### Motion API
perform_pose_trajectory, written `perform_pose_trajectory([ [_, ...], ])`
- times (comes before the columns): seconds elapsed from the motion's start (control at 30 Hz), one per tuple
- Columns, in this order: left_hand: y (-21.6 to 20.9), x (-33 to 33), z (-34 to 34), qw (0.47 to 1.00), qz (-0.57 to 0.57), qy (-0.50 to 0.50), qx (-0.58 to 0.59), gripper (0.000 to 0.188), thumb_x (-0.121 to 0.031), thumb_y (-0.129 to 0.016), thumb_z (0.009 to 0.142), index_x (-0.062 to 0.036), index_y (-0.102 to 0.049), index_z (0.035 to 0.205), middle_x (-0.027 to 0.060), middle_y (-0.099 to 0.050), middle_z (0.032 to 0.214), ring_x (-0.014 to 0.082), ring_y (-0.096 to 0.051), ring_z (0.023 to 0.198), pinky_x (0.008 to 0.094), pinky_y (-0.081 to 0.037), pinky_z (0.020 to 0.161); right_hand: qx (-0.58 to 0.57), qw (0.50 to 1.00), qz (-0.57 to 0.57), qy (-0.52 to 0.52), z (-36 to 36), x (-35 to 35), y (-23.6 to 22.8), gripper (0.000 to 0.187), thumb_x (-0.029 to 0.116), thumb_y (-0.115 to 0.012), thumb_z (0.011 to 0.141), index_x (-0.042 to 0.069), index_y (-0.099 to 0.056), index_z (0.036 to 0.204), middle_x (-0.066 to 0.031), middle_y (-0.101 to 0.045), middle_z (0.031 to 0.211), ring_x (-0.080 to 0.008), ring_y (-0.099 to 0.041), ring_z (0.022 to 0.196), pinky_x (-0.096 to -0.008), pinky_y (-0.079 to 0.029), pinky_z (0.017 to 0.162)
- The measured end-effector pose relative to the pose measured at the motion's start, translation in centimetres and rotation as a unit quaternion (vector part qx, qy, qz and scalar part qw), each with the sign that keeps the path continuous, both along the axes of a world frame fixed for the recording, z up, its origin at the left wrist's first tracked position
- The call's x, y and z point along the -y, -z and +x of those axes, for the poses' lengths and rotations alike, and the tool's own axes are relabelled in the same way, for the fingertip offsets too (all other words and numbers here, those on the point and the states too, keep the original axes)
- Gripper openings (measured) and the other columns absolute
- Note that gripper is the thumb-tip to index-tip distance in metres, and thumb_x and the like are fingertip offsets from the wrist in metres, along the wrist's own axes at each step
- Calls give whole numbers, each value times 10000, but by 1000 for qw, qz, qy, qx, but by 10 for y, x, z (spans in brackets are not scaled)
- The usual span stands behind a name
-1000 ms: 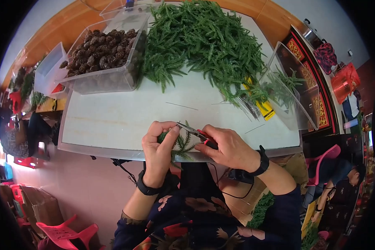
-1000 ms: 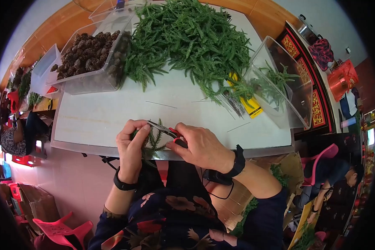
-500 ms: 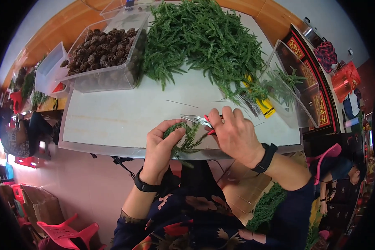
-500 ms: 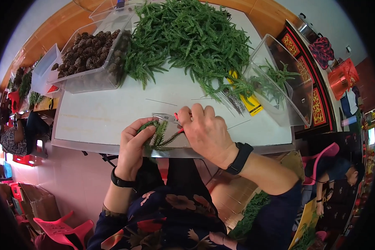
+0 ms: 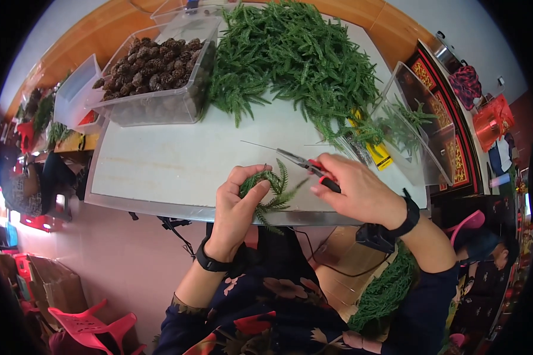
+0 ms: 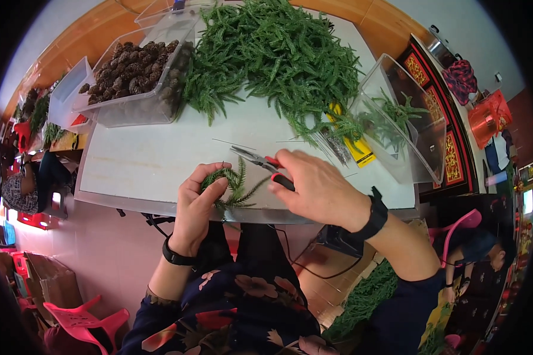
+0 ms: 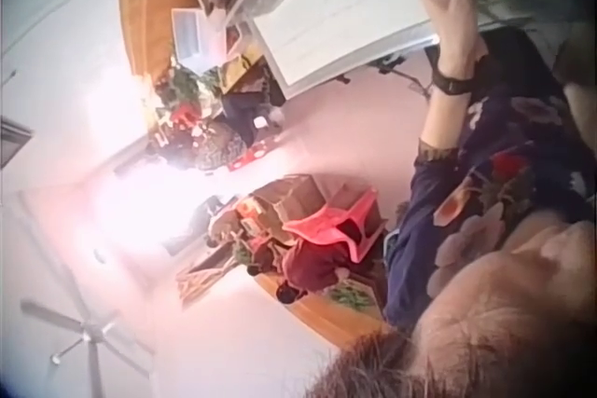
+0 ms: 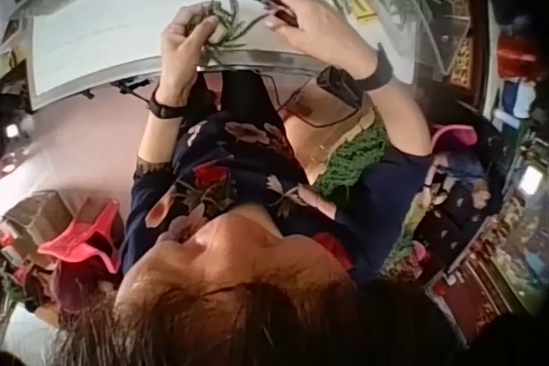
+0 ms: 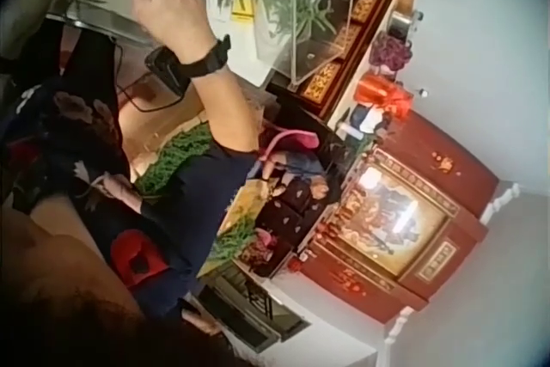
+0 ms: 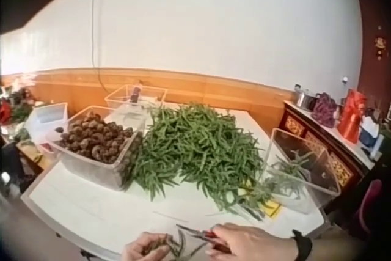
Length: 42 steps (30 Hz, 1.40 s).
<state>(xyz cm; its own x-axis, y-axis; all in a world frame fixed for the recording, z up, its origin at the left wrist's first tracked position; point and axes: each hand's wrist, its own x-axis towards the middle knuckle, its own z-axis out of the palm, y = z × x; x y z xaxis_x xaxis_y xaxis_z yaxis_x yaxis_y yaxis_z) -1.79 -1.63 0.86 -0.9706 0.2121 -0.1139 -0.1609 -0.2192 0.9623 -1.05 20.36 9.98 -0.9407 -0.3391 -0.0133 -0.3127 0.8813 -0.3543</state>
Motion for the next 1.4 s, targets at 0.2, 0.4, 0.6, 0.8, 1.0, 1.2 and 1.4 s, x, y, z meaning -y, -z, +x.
perform_pose_trajectory([
  [0.2, 6, 0, 4, 1000, -6, 12, -22, 235, -41, -581, 927, 9, -607, 1156, -4, -632, 972, 47, -555, 865, 198, -447, 793, 270, 955, -122, -19, -6, -2, 10, 417, 223, -641, 894, 10, -538, 1237, -117, -602, 951, -231, -576, 885, -338, -471, 804],
  [0.4, 3, -3, 7, 1000, -3, 18, -7, 223, -46, -570, 938, 10, -590, 1152, 12, -638, 990, 58, -565, 879, 205, -453, 802, 339, 923, -180, -37, -9, -6, 15, 440, 212, -627, 900, 15, -525, 1280, -105, -623, 1007, -220, -581, 930, -328, -455, 864],
  [0.6, 4, -4, 9, 999, -18, 22, -22, 215, -47, -565, 941, 9, -589, 1147, 16, -638, 987, 60, -563, 877, 209, -454, 798, 359, 919, -160, -35, -7, -5, 13, 446, 216, -622, 908, 24, -519, 1297, -117, -640, 1133, -219, -593, 1025, -328, -447, 917],
  [0.8, 5, -2, 11, 996, -65, 18, -52, 203, -46, -565, 940, 14, -593, 1132, 9, -629, 969, 56, -551, 865, 209, -451, 785, 334, 917, -209, -53, -6, -10, 28, 459, 287, -628, 881, -11, -559, 1223, -195, -664, 1039, -294, -639, 957, -360, -482, 842],
  [1.0, 1, -1, 14, 997, -73, 9, -36, 197, -34, -584, 924, 37, -602, 1107, 5, -590, 942, 69, -532, 852, 221, -448, 769, 264, 949, -167, -46, -1, -5, 34, 431, 319, -612, 875, -22, -592, 1138, -227, -678, 934, -371, -659, 880, -416, -506, 784],
  [1.2, -1, -3, 13, 999, -39, 15, -8, 195, -43, -572, 938, 24, -602, 1120, -1, -619, 959, 54, -544, 854, 204, -449, 762, 232, 970, -72, -5, 7, 6, 22, 354, 304, -621, 881, -14, -598, 1035, -227, -673, 858, -408, -651, 836, -446, -513, 742],
  [1.4, 4, -4, 17, 999, -33, 3, -22, 215, -34, -582, 931, 27, -617, 1134, 14, -626, 973, 60, -547, 854, 208, -453, 758, 156, 987, 25, 13, 18, 14, 16, 336, 315, -635, 880, -4, -583, 970, -214, -673, 819, -396, -660, 814, -464, -521, 708],
])
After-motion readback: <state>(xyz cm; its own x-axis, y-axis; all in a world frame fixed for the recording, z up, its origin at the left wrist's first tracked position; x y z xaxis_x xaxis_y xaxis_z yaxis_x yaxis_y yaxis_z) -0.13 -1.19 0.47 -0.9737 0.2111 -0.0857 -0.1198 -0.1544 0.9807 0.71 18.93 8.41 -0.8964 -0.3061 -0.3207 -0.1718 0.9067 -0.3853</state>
